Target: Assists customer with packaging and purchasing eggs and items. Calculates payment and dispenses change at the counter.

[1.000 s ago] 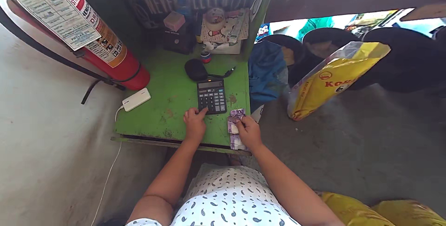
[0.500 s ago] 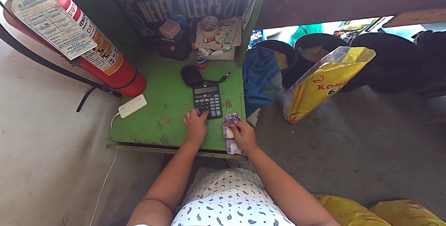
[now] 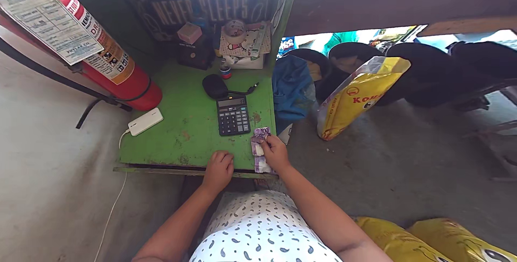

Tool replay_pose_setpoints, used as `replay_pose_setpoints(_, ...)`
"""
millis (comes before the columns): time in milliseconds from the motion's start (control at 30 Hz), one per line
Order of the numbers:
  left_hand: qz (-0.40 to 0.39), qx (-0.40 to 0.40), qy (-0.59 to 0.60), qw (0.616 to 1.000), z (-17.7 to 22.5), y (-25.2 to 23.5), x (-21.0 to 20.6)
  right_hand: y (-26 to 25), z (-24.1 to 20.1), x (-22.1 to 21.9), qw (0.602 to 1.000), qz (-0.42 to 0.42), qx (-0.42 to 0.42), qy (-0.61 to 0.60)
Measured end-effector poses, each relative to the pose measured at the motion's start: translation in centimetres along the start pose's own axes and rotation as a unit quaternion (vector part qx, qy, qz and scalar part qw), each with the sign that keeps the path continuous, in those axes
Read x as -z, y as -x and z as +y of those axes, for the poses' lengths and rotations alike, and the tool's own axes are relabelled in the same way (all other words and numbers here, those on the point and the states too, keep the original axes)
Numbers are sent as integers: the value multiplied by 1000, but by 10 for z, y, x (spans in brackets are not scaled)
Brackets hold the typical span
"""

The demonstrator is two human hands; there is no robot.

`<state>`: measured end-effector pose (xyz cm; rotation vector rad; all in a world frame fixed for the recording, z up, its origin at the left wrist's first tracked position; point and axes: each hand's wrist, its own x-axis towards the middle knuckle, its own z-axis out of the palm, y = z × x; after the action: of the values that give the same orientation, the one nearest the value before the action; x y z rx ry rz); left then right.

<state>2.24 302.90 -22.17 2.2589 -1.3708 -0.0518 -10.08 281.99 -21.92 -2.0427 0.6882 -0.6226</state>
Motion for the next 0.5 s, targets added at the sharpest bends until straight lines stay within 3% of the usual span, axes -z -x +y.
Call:
replay_pose_setpoints(100, 74, -96, -86, 989, -25, 54, -9, 1, -1, 1, 1000, -6, -11, -25)
replay_pose_setpoints(200, 112, -105, -118, 981, -32, 74, -7, 2, -2, 1, 999, -4, -21, -38)
replay_pose_setpoints(300, -11, 1, -82, 997, -2, 52, 18, 1, -12, 4, 998, -26, -63, -5)
replay_pose_setpoints(400, -197, 109, -47, 973, 17, 23, 47, -2, -15, 2, 995, -36, -83, 41)
replay_pose_setpoints(500, -188, 131, -16, 973, 9, 16, 40, -3, -8, -1, 994, -25, -82, 65)
